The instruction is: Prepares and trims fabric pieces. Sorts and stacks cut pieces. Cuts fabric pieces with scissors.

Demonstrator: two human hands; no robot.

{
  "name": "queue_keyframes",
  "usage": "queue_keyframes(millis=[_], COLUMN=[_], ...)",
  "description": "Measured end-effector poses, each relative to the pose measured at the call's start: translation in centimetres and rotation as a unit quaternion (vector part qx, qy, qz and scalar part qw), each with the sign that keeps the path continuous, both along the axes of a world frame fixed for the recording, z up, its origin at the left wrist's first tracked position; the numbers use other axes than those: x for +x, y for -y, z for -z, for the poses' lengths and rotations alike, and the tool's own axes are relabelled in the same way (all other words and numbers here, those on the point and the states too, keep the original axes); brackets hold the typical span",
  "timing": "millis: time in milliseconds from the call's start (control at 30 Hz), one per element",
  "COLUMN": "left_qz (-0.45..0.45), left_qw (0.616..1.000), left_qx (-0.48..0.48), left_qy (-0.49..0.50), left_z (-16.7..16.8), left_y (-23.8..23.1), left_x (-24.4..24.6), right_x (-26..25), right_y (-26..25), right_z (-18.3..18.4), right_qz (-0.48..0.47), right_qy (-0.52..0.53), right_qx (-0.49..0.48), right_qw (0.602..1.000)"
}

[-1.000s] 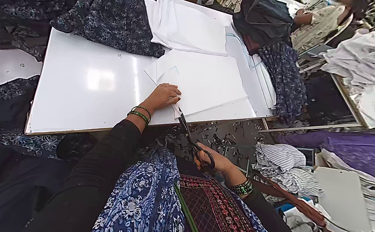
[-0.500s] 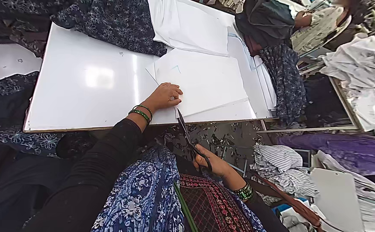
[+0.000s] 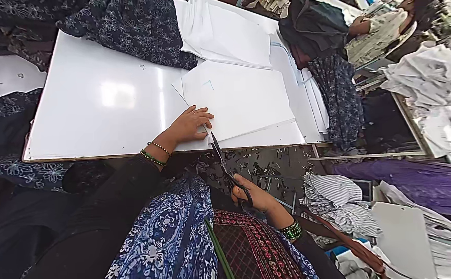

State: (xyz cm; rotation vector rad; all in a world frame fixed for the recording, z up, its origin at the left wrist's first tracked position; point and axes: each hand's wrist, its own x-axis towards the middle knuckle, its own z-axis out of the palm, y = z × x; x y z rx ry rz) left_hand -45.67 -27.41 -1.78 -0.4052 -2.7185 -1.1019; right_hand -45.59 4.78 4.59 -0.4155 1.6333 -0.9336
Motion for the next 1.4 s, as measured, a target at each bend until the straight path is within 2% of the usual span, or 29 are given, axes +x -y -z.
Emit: queue_keyframes(millis=[200, 367, 533, 700, 1067, 1400], left_qz=[-0.013, -0.003, -0.018, -0.021, -0.027, -0.031], left_qw=[0.999, 0.999, 0.998, 0.999, 0.999, 0.998], left_qx=[0.016, 0.031, 0.029, 0.026, 0.025, 0.029], left_qy=[-0.044, -0.044, -0.045, -0.028, -0.029, -0.038], left_z=[-0.7, 0.3, -0.6, -1.3, -1.5, -1.2], left_y=[-0.2, 0.3, -0.2, -0.3, -0.3, -0.3], left_x=[0.5, -0.2, 0.4, 0.6, 0.7, 0.7], right_x=[0.0, 0.4, 1.1, 1.6, 2.0, 1.6], right_y=[1.0, 1.0, 0.8, 0.7, 1.1, 1.0], right_z=[-0.2, 0.2, 0.1, 0.2, -0.2, -0.8], right_qz=[-0.002, 0.021, 0.052, 0.061, 0.060, 0.064], right_qy=[-0.009, 0.010, 0.009, -0.044, -0.088, -0.089], right_qx=[0.003, -0.003, -0.020, 0.021, 0.058, 0.069], right_qw=[1.000, 1.000, 0.998, 0.997, 0.993, 0.992])
